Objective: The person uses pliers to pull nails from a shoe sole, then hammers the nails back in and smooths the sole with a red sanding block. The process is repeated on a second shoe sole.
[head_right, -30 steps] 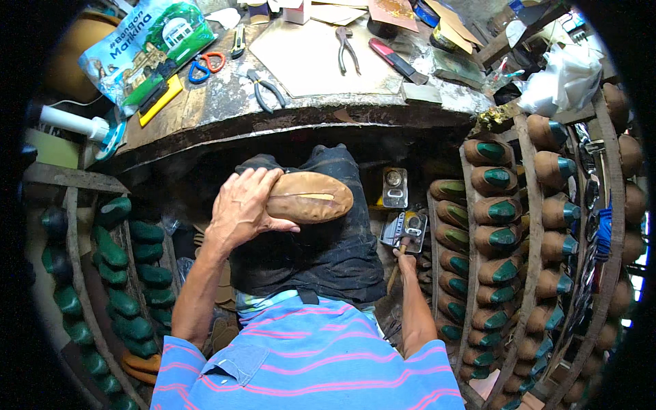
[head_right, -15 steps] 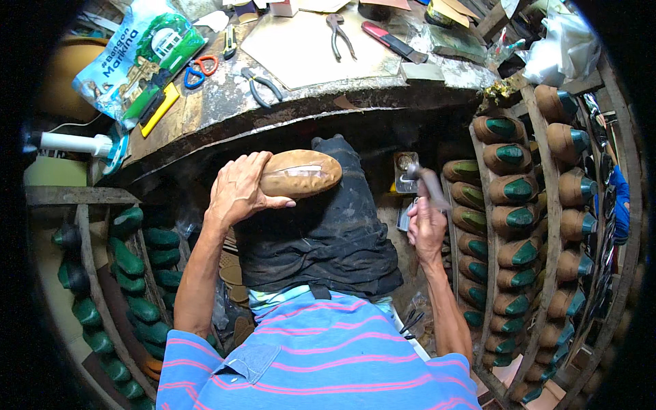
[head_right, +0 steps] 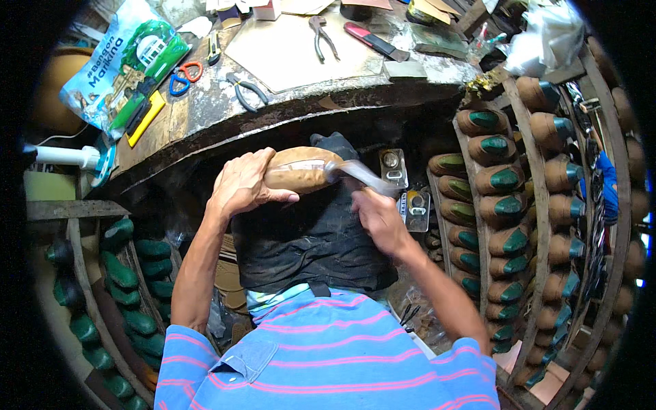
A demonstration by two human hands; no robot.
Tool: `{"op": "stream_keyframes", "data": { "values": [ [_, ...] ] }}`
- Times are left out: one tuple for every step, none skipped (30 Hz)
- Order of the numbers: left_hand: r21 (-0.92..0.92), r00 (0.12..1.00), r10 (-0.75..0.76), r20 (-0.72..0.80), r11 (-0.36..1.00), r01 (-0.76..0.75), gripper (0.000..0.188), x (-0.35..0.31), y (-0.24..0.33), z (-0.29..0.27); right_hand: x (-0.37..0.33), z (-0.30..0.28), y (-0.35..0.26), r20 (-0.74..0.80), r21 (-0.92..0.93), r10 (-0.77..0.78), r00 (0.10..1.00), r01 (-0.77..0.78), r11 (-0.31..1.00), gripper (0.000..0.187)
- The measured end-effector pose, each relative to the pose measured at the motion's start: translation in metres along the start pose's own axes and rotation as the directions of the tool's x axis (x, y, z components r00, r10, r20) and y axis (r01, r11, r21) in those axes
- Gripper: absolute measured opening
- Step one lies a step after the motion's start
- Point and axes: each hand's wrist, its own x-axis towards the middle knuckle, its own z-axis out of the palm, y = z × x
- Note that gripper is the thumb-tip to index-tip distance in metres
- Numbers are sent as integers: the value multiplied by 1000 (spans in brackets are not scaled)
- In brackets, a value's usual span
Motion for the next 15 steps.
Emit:
{"op": "stream_keyframes", "data": {
  "values": [
    [21,1000,-4,-1,1000,4,105,1,-1,0,2,3,-4,3,-133,96,995,-95,987,60],
    [-51,998,-43,38,998,45,105,1,-2,-1,4,4,-8,-7,-71,100,995,-101,992,61],
    [-61,998,-33,51,997,36,105,1,-2,-1,4,6,-11,-77,-49,78,994,-82,995,63],
    [-80,998,-27,59,996,31,105,-1,-1,0,2,8,-14,-72,9,-33,997,34,999,64],
    [-90,999,-15,46,996,20,105,0,-2,0,5,8,-15,-116,69,-200,973,209,975,66],
    [-127,998,-38,46,991,43,101,-2,-1,1,3,9,-16,-20,285,-241,970,236,929,68],
    [-114,1000,-19,11,993,20,101,0,-2,0,8,10,-15,57,261,-218,974,196,945,66],
    [-99,1000,6,-17,995,-8,102,1,-2,1,8,9,-15,65,7,-68,996,67,998,62],
    [-84,1000,20,-14,996,-21,102,1,-4,0,12,10,-13,49,-243,38,998,-26,970,58],
    [-114,1000,-2,2,993,2,102,1,-5,0,12,8,-13,-21,-139,128,992,-130,982,52],
    [-139,997,-61,41,988,66,103,0,-6,0,15,10,-12,-16,-89,79,997,-80,993,50],
    [-109,1000,1,24,994,1,103,0,-8,1,14,9,-13,-19,-254,-58,998,52,966,50],
    [-83,1000,-6,19,997,7,106,-2,-7,3,18,10,-14,28,-107,-120,992,123,987,50],
    [-92,1000,-15,16,996,16,106,-1,-9,3,17,10,-17,106,144,-116,988,100,985,50],
    [-103,1000,-7,7,995,8,107,-2,-9,5,22,10,-19,103,-69,-54,993,62,996,51]
  ]
}}
